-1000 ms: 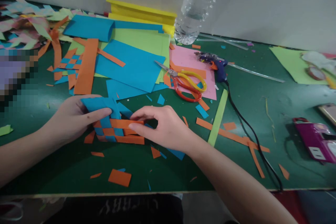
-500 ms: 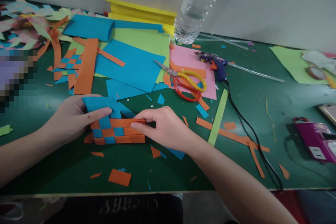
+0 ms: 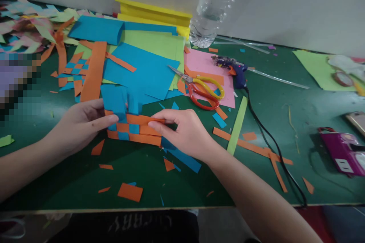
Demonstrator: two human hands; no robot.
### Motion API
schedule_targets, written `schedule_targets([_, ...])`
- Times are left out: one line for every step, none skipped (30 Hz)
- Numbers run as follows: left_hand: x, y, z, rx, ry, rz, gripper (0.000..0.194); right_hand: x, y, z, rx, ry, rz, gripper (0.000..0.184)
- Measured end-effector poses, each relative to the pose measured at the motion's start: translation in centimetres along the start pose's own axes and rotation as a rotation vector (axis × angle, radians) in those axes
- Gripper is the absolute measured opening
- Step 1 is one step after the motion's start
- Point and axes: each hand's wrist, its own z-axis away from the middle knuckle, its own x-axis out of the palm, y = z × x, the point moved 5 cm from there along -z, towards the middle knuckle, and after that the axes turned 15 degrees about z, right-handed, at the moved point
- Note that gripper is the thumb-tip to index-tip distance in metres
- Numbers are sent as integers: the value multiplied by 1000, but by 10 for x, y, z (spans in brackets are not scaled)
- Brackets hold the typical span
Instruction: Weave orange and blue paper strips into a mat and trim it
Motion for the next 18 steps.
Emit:
schedule_targets([1, 1, 0, -12, -10, -16, 31, -1, 0, 0, 2, 25, 2, 14])
schedule_targets([3, 2, 0, -19, -18, -35, 31, -2, 0, 0, 5, 51, 1, 14])
schedule_targets([4, 3, 1, -21, -25, -54, 30, -3, 1, 0, 8, 75, -1, 13])
schedule_targets([5, 4, 1, -21, -33, -67, 28, -4, 0, 0, 9, 94, -6, 13])
schedule_targets([6, 5, 1, -19, -39, -73, 25, -5, 0, 0, 9, 106, -12, 13])
schedule_targets([7, 6, 1, -20, -45, -76, 21, -5, 0, 0, 7, 112, -15, 13])
schedule_targets([8, 6, 1, -26, -50, -77, 18, -5, -1, 0, 5, 114, -17, 13])
schedule_targets([8, 6, 1, -33, -54, -79, 14, -5, -1, 0, 3, 112, -17, 13])
schedule_targets([9, 6, 1, -33, -57, -83, 11, -5, -2, 0, 2, 112, -15, 13])
schedule_targets([9, 6, 1, -33, -60, -87, 9, -5, -2, 1, 3, 112, -10, 13])
schedule_targets([9, 6, 1, -29, -60, -92, 9, -6, -2, 1, 7, 112, -5, 13])
schedule_targets([9, 6, 0, -24, -60, -99, 11, -6, -2, 1, 12, 111, 2, 14])
schedule_targets([9, 6, 0, -20, -58, -108, 12, -6, -2, 1, 18, 107, 11, 15])
schedule_targets([9, 6, 0, -17, -53, -119, 12, -6, -2, 1, 26, 100, 19, 16])
schedule_targets([9, 6, 0, -18, -48, -129, 12, -6, -1, 1, 32, 91, 25, 16])
schedule_targets([8, 6, 0, -20, -45, -138, 12, -7, -1, 1, 40, 82, 31, 17])
schedule_targets([8, 6, 0, -23, -41, -146, 11, -7, 0, 1, 47, 70, 34, 17])
schedule_targets([8, 7, 1, -27, -40, -151, 10, -7, 0, 1, 51, 61, 35, 18])
